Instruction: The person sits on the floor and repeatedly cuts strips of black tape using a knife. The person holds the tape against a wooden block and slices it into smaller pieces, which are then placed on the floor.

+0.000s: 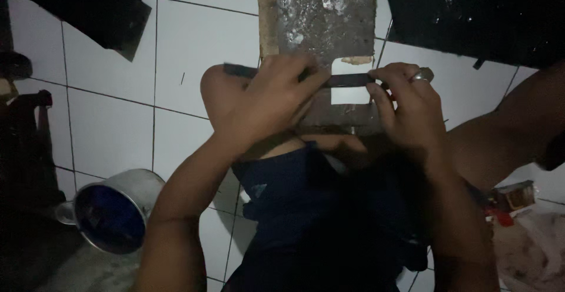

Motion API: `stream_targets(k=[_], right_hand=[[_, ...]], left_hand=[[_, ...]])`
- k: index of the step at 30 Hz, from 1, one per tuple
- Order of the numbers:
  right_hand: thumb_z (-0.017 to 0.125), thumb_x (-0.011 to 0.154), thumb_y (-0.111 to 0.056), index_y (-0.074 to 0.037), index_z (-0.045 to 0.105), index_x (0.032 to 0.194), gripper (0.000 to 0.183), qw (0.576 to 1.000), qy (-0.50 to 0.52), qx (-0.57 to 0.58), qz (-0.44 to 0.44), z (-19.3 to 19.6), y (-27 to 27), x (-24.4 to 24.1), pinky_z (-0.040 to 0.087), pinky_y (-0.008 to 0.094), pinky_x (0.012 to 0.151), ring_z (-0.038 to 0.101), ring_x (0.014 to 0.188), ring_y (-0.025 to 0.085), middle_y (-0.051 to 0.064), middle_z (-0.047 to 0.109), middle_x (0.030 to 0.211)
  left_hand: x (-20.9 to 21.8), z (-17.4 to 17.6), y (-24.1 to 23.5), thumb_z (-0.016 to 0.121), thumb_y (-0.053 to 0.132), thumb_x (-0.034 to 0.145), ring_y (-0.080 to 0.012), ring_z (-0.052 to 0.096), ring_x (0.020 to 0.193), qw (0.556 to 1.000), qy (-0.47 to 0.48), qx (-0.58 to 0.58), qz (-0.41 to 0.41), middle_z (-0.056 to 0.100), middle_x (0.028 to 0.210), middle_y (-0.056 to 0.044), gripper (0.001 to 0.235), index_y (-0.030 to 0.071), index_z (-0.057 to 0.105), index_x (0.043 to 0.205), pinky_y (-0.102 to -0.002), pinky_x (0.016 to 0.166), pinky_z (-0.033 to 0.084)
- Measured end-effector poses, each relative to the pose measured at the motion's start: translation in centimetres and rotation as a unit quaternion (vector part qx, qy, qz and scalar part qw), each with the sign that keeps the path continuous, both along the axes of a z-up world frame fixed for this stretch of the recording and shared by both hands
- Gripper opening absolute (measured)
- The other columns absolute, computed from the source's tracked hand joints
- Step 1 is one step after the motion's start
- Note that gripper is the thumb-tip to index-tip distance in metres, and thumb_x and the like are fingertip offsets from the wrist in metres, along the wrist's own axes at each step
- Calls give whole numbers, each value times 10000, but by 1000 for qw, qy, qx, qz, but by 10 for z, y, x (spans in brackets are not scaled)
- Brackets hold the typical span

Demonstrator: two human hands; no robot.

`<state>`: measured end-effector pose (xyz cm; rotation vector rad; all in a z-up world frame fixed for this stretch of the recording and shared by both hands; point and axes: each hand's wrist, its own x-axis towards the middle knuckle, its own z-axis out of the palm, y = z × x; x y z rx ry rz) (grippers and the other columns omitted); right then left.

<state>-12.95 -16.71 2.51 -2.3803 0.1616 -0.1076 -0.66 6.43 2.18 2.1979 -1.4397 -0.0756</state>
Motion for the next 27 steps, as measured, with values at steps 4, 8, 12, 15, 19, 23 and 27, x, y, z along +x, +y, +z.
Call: stream_targets(k=[4, 8, 12, 15, 19, 23, 27], right_hand=[[704, 1009, -78, -4, 661, 1222, 230, 999, 22, 2, 33, -1, -5, 4, 584, 340, 747, 704, 925, 252, 180, 674, 1129], [725, 1012, -78, -27, 676, 1209, 209, 999, -13, -12, 48, -4, -11, 7, 562, 378, 759, 701, 856, 241, 147, 705, 1070], [735, 982, -92, -27, 674, 1240, 273, 998, 22, -30, 55, 1, -14, 12, 574, 351, 710, 706, 905, 261, 153, 705, 1075], [714, 994, -104, -34, 664, 1262, 282, 996, 42, 5, 81, 7, -16, 16, 580, 314, 703, 726, 894, 218, 131, 709, 1081], [738, 975, -109, -51, 713, 1202, 235, 997, 47, 4, 60, 13, -14, 16, 578, 320, 689, 727, 867, 221, 109, 743, 1073], [736, 969, -105, -50, 713, 1189, 228, 996, 43, 0, 83, 14, -19, 17, 585, 316, 711, 733, 908, 212, 112, 742, 1102], [727, 967, -106, -54, 715, 1177, 216, 994, 49, 25, 95, 13, -24, 21, 587, 290, 685, 728, 941, 212, 118, 734, 1116]], left_hand=[[-14, -5, -25, 747, 203, 952, -318, 609, 1096, 997, 23, -60, 32, 610, 1186, -131, 381, 50, 662, 1291, -476, 919, 484], [-21, -17, -43, 763, 200, 949, -307, 603, 1066, 994, 59, -73, 49, 613, 1136, -104, 322, 70, 699, 1237, -454, 911, 488], [-14, -24, -43, 774, 178, 936, -293, 598, 1049, 989, 110, -95, 39, 609, 1095, -93, 259, 77, 722, 1169, -429, 903, 489], [-11, -24, -42, 779, 169, 937, -265, 596, 1005, 986, 141, -83, 31, 597, 1054, -86, 257, 81, 727, 1172, -421, 911, 496], [-11, -23, -42, 790, 168, 927, -268, 589, 1002, 981, 154, -108, 42, 588, 1045, -93, 281, 70, 727, 1183, -420, 900, 487], [-11, -23, -42, 796, 156, 929, -261, 587, 989, 981, 158, -100, 46, 592, 1042, -93, 251, 84, 745, 1164, -409, 871, 485], [-10, -25, -42, 803, 159, 922, -259, 601, 1019, 980, 162, -104, 39, 601, 1076, -88, 239, 81, 740, 1139, -400, 875, 493]])
